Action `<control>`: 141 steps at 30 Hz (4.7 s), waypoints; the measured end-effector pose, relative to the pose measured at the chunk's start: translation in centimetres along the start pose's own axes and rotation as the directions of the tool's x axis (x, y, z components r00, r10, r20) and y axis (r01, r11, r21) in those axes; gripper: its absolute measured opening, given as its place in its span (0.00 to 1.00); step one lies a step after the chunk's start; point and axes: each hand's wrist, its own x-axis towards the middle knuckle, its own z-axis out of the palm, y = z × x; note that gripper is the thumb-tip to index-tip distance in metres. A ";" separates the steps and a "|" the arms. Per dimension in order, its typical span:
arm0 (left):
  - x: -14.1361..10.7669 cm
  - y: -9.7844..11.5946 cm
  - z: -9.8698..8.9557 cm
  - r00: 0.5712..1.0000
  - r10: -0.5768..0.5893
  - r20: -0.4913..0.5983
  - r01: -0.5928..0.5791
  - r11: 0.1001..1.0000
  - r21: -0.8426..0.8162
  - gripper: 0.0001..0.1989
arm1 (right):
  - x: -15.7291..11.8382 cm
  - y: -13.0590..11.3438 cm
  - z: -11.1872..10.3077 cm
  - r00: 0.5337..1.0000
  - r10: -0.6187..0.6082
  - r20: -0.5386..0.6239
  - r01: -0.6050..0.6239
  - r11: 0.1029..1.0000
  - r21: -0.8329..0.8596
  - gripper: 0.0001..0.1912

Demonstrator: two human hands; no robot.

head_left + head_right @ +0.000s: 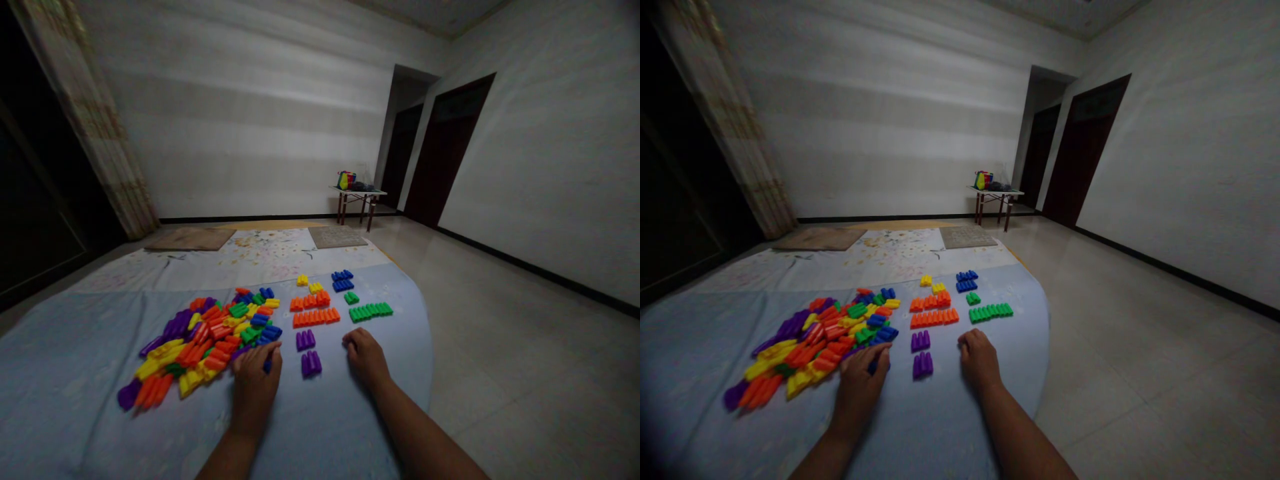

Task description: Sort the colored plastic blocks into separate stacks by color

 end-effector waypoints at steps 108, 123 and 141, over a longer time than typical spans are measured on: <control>1.2 -0.4 -1.0 0.864 -0.062 0.500 0.068 0.998 0.007 0.19 | 0.3 0.0 -0.1 0.999 0.050 0.020 -0.050 0.999 -0.012 0.11; 0.1 -1.5 -0.6 0.888 -0.039 0.458 0.046 0.999 -0.005 0.22 | 0.3 0.2 0.3 1.000 0.018 -0.016 -0.018 1.000 0.016 0.12; 0.1 -1.4 -0.7 0.937 -0.054 0.344 0.091 0.992 -0.091 0.17 | -0.2 -10.1 0.0 0.831 -0.435 0.348 0.429 0.898 0.098 0.25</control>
